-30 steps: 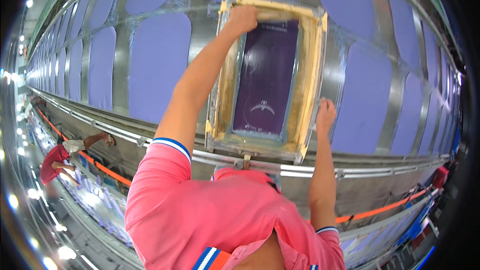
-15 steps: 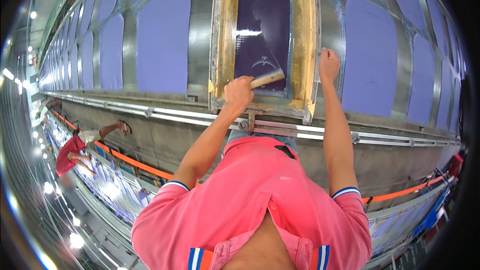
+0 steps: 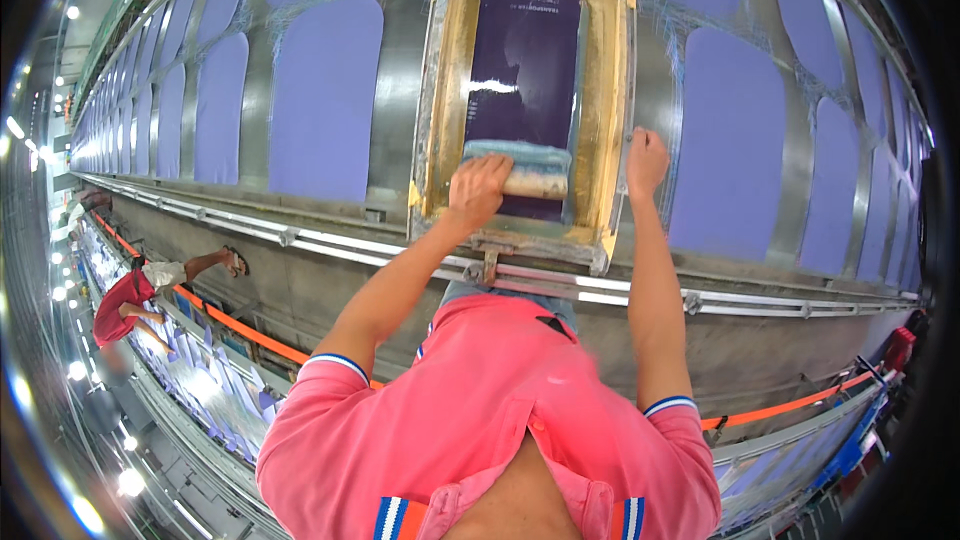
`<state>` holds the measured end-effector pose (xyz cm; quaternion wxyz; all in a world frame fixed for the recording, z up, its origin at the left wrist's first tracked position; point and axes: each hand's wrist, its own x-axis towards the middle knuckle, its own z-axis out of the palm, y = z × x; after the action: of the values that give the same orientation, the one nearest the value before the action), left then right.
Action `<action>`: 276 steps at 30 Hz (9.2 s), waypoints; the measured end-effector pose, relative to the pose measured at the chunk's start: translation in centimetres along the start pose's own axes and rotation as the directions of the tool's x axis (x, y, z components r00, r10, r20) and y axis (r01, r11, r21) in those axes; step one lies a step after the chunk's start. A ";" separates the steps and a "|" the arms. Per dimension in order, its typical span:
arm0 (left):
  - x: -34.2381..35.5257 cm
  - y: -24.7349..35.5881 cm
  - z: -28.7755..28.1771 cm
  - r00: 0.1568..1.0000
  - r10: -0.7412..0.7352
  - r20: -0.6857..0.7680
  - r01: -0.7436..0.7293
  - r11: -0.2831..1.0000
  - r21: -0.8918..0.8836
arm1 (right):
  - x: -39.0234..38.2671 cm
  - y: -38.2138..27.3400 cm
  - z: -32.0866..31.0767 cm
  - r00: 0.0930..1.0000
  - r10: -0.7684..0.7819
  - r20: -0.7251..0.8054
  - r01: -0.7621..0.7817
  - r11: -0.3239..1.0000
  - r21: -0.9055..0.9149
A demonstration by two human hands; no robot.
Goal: The person carries a screen printing frame to a conveyor belt and repeatedly prints a purple design onto a series of purple t-shirts using a squeegee. The person moves the frame along the belt, aligns it over each shirt, and pulls the squeegee across the screen to transfer the ink.
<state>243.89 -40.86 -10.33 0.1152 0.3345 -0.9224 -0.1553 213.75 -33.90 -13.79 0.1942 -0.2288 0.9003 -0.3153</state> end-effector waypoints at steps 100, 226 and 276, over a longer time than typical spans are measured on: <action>-5.0 1.7 -4.6 0.962 -0.096 0.256 0.138 0.979 -0.152 | -2.8 -4.7 -4.0 0.992 -0.022 -0.122 0.031 0.997 0.072; -13.7 -23.2 -12.2 0.946 -0.067 0.318 0.078 0.997 -0.023 | -14.5 -16.9 19.8 0.987 -0.129 -0.096 0.108 0.974 -0.200; -14.8 -58.8 -25.3 0.998 0.030 -0.057 -0.032 0.999 -0.037 | -29.4 -41.1 43.5 0.964 -0.132 -0.231 0.137 0.991 0.003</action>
<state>297.13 -79.32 -9.95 0.1497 0.3221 -0.9208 -0.1614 271.30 -67.66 -12.32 0.0691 -0.2495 0.8960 -0.3607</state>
